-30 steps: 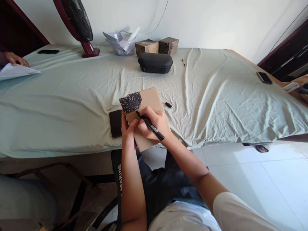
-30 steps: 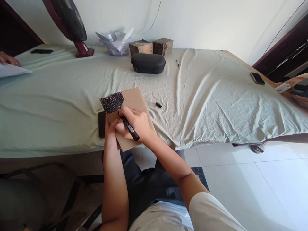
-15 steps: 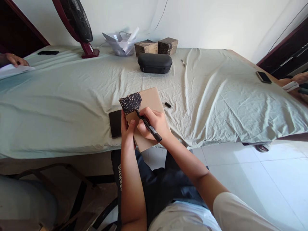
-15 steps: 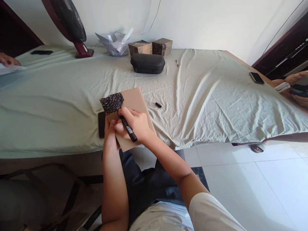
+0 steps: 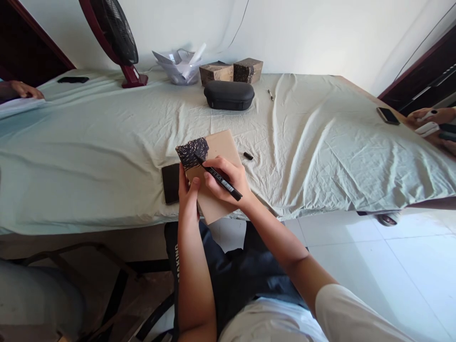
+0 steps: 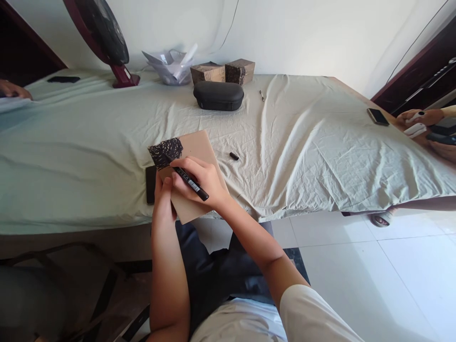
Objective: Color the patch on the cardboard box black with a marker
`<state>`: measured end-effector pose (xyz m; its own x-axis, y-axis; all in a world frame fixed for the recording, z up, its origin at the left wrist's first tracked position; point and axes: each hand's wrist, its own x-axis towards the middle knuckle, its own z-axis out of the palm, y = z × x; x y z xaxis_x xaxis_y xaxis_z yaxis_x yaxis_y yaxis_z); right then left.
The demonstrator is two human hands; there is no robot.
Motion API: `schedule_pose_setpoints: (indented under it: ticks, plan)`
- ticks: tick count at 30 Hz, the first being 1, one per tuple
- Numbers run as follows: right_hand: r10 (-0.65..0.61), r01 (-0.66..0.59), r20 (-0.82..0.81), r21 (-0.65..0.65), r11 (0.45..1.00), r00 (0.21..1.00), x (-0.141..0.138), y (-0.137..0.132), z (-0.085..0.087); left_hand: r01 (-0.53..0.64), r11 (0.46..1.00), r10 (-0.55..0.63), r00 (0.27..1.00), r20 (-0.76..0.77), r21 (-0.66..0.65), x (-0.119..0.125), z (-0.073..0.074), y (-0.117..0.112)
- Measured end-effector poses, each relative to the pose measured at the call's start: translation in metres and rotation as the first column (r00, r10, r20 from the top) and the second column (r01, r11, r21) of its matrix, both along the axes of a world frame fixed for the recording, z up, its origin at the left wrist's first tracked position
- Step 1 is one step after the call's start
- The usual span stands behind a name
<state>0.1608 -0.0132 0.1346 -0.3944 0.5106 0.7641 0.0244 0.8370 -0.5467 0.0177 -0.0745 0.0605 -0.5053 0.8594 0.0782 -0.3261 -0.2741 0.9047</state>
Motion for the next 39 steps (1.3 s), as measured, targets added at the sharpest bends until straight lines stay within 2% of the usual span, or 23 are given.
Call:
schedule_pose_setpoints:
  ticks: [3, 6, 9, 11, 13, 16, 18, 19, 20, 22, 23, 25, 27, 29, 32, 34, 39]
  plan:
    - [-0.051, 0.052, -0.070, 0.002, 0.999, 0.996, -0.001, -0.004, -0.001, -0.009, 1.000, 0.009, 1.000, 0.004, -0.012, 0.001, 0.005, -0.002]
    - [-0.055, 0.053, -0.066, -0.026, 0.998, 0.996, -0.002, -0.006, 0.000, -0.004, 1.000, 0.004, 1.000, 0.011, -0.019, 0.002, 0.007, -0.004]
    - [-0.075, 0.061, -0.098, -0.134, 0.989, 0.992, 0.005, -0.006, 0.002, -0.021, 1.000, 0.021, 1.000, -0.003, -0.016, 0.002, 0.008, -0.006]
    - [-0.163, 0.118, -0.169, -0.249, 0.961, 0.972, 0.022, -0.001, 0.001, -0.024, 1.000, 0.023, 0.999, -0.025, -0.005, 0.001, 0.007, -0.006]
    - [-0.264, 0.164, -0.224, -0.382, 0.909, 0.938, 0.049, 0.008, -0.005, -0.021, 1.000, 0.021, 0.998, -0.053, 0.004, -0.001, 0.008, -0.007]
    - [-0.261, 0.095, -0.234, -0.547, 0.832, 0.937, 0.099, 0.030, -0.022, -0.043, 0.999, 0.044, 0.997, -0.069, 0.005, -0.003, 0.008, -0.006]
    - [-0.238, 0.035, -0.187, -0.712, 0.701, 0.953, 0.129, 0.046, -0.039, -0.055, 0.998, 0.054, 0.996, -0.065, -0.010, -0.005, 0.008, -0.005]
    - [-0.248, 0.044, -0.154, -0.763, 0.645, 0.956, 0.141, 0.053, -0.048, -0.053, 0.998, 0.052, 0.997, -0.063, -0.019, -0.006, 0.008, -0.005]
    - [-0.287, 0.097, -0.108, -0.781, 0.617, 0.952, 0.149, 0.059, -0.056, -0.047, 0.999, 0.045, 0.997, -0.062, -0.027, -0.006, 0.008, -0.004]
    - [-0.375, 0.289, 0.062, -0.754, 0.590, 0.925, 0.157, 0.067, -0.070, -0.034, 0.999, 0.031, 0.998, -0.056, -0.042, -0.007, 0.009, -0.004]
    - [-0.412, 0.409, 0.177, -0.699, 0.587, 0.894, 0.158, 0.069, -0.074, -0.031, 0.998, 0.029, 0.998, -0.054, -0.045, -0.007, 0.010, -0.005]
    - [-0.451, 0.624, 0.433, -0.506, 0.595, 0.781, 0.153, 0.070, -0.079, -0.030, 0.999, 0.028, 0.998, -0.062, -0.041, -0.007, 0.012, -0.005]
    - [-0.448, 0.731, 0.637, -0.281, 0.622, 0.627, 0.146, 0.068, -0.078, -0.025, 0.999, 0.023, 0.997, -0.080, -0.025, -0.006, 0.015, -0.006]
    - [-0.423, 0.758, 0.760, -0.137, 0.638, 0.494, 0.137, 0.066, -0.074, -0.023, 0.999, 0.021, 0.996, -0.090, -0.026, -0.005, 0.017, -0.007]
    - [-0.402, 0.779, 0.833, -0.053, 0.625, 0.379, 0.127, 0.066, -0.070, -0.026, 0.998, 0.022, 0.997, -0.070, -0.059, -0.004, 0.018, -0.008]
    - [-0.396, 0.785, 0.851, -0.031, 0.619, 0.345, 0.121, 0.070, -0.069, -0.026, 0.998, 0.022, 0.997, -0.068, -0.065, -0.005, 0.017, -0.008]
    - [-0.380, 0.779, 0.867, -0.014, 0.627, 0.322, 0.106, 0.086, -0.070, -0.042, 0.997, 0.033, 0.989, -0.145, -0.064, -0.010, 0.012, -0.006]
